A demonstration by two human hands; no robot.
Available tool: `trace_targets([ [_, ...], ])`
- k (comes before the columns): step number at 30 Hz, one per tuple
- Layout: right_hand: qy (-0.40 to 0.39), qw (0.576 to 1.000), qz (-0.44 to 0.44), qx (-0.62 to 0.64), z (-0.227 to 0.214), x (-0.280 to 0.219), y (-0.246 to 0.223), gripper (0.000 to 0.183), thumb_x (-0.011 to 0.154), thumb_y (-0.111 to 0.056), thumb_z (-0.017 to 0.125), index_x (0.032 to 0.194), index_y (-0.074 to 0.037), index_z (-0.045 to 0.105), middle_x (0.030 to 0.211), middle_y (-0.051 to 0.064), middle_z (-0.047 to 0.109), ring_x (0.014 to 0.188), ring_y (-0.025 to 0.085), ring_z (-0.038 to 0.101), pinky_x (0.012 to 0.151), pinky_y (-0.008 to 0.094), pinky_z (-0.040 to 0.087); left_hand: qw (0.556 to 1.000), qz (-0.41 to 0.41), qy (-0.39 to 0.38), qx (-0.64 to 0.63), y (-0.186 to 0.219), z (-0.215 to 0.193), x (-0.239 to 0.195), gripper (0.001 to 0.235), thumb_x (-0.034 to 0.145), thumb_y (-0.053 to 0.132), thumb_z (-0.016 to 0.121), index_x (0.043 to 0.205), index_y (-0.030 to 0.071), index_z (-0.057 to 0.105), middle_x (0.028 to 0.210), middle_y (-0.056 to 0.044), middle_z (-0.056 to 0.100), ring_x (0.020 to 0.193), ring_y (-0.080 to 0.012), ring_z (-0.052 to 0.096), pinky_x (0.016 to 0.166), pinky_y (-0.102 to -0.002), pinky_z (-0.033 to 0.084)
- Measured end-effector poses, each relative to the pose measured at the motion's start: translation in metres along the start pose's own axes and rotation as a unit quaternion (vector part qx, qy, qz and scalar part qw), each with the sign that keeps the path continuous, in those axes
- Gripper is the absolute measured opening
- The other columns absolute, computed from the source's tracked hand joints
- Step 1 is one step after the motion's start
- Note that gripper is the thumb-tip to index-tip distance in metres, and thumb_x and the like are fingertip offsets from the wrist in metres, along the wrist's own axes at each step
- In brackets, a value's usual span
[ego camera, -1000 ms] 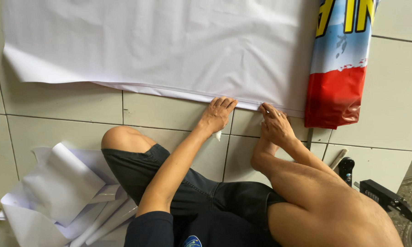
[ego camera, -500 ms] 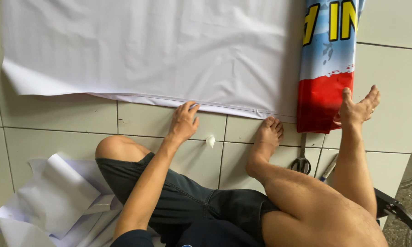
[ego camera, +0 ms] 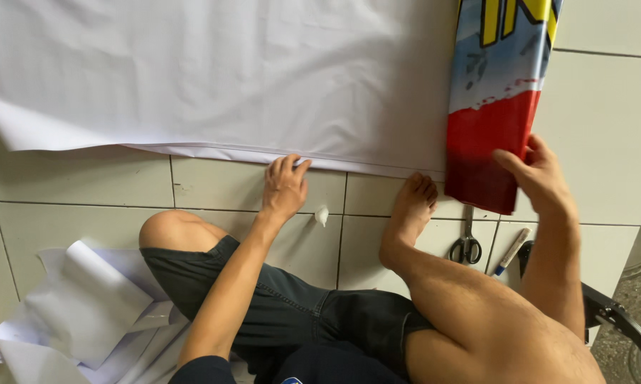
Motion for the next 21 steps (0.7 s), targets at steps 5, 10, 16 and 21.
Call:
trace_targets([
  [5, -0.084, 0.989, -0.076, -0.093, 0.105, -0.017, -0.024, 0.054, 0.097, -0.033, 0.078, 0.132, 0.003, 0.056, 0.117, 0.031, 0.064, 0.114, 0.044, 0.065, 0.097, 0.061, 0.049, 0.979, 0.103, -0.175, 0.014, 0.074, 0.06, 0.034, 0.046, 0.088, 0.023, 0.068, 0.133, 0.016, 0.064, 0.137, -0.011, 0.056, 0.13, -0.0295, 0.053, 0.108, -0.047, 0.043],
  [10, -0.102, 0.988, -0.103, -0.054, 0.122, 0.01, 0.031, 0.044, 0.103, -0.033, 0.072, 0.134, -0.003, 0.064, 0.116, 0.025, 0.068, 0.111, 0.038, 0.069, 0.097, 0.055, 0.051, 0.947, 0.141, -0.265, 0.115, 0.119, 0.112, 0.041, 0.053, 0.093, 0.031, 0.063, 0.141, 0.008, 0.058, 0.16, -0.014, 0.044, 0.15, -0.0329, 0.034, 0.122, -0.053, 0.029],
  [16, 0.021, 0.997, -0.068, -0.035, 0.1, 0.032, 0.112, 0.039, 0.107, -0.033, 0.07, 0.136, -0.008, 0.065, 0.121, 0.019, 0.068, 0.112, 0.033, 0.068, 0.089, 0.048, 0.056, 0.963, 0.077, -0.251, 0.059, 0.115, 0.093, 0.037, 0.053, 0.091, 0.021, 0.06, 0.142, 0.009, 0.055, 0.162, -0.013, 0.039, 0.15, -0.0325, 0.033, 0.124, -0.059, 0.026],
  [21, 0.09, 0.992, -0.077, 0.029, 0.105, 0.013, 0.116, 0.031, 0.11, -0.027, 0.066, 0.131, -0.005, 0.067, 0.111, 0.018, 0.069, 0.106, 0.029, 0.068, 0.091, 0.044, 0.056, 0.971, 0.054, -0.232, 0.019, 0.128, 0.097, 0.043, 0.046, 0.079, 0.019, 0.068, 0.124, 0.008, 0.066, 0.157, -0.013, 0.041, 0.15, -0.0337, 0.029, 0.123, -0.061, 0.023],
])
Point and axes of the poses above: each hand's wrist, its own x-axis towards the middle knuckle, its own z-axis out of the palm, y = z × x, the point moved 6 cm from there along x, towards the middle knuckle
